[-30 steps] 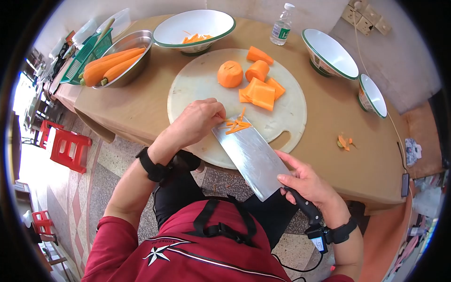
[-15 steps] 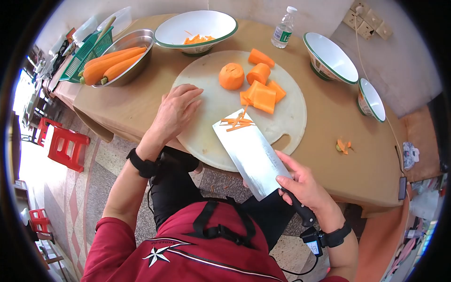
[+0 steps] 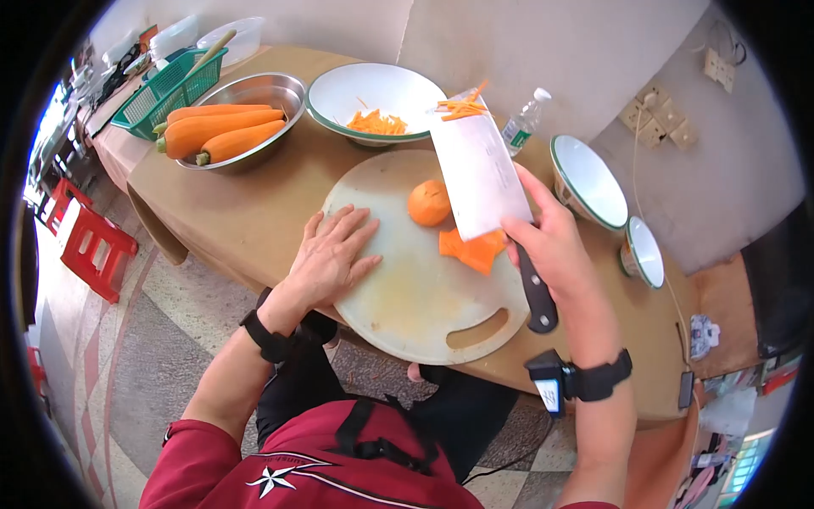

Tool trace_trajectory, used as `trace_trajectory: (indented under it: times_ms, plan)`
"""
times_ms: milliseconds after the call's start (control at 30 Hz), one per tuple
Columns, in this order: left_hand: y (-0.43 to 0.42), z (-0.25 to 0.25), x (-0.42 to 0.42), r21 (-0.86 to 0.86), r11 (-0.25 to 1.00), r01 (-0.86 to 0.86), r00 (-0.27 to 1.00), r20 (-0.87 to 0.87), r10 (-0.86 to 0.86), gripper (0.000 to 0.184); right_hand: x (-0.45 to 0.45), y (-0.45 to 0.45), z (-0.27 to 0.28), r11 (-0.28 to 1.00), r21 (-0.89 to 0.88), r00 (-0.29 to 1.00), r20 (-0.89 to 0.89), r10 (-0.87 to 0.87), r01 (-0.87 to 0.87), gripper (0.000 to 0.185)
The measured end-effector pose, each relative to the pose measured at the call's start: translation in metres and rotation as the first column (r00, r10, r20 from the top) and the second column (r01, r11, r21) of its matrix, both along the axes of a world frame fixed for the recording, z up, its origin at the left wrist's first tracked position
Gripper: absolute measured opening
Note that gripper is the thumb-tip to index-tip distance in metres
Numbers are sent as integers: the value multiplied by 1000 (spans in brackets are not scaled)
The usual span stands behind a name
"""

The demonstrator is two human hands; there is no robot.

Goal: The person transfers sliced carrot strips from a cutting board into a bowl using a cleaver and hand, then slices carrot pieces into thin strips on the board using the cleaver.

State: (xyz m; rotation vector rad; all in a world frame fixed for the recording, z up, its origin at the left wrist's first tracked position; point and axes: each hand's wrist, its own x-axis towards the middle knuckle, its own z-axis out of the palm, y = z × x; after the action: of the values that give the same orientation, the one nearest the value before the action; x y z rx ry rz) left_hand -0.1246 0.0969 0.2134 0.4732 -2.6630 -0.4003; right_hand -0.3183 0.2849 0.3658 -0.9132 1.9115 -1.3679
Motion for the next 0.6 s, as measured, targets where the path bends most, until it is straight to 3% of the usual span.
trace_trajectory:
  times_ms: [67, 133, 167, 200, 267, 300, 367, 467, 600]
  plan:
    - [1, -2, 0, 6, 1000, -6, 1000, -18, 6, 52, -10, -29, -5, 998, 59, 931, -365, 21, 1, 65]
    - [-1, -3, 1, 5, 1000, -14, 1000, -28, 14, 52, -6, -50, -6, 981, 168, 611, -788, 76, 94, 60]
    - [-1, -3, 1, 17, 1000, -5, 1000, -29, 6, 52, 0, -57, -7, 967, 196, 430, -896, 109, 163, 59]
    - [-1, -2, 1, 29, 1000, 4, 1000, -29, -4, 52, 3, -62, -9, 968, 195, 423, -899, 114, 155, 59]
    - [0, -2, 1, 41, 999, 0, 999, -35, 2, 52, 5, -68, -22, 926, 258, 66, -966, 250, 277, 61]
    - [-1, -2, 2, 50, 999, 3, 999, -35, -2, 52, 4, -68, -27, 927, 260, 62, -965, 253, 270, 61]
    - [0, -2, 3, 57, 998, -1, 999, -37, 3, 52, 2, -63, -38, 953, 221, -265, -925, 273, 209, 64]
    - [0, -1, 2, 55, 998, 3, 999, -38, -1, 52, 6, -55, -44, 965, 180, -354, -904, 239, 190, 65]
    - [-1, -1, 2, 51, 999, 2, 1000, -27, -1, 52, 15, -35, -46, 961, 187, -319, -915, 245, 203, 65]
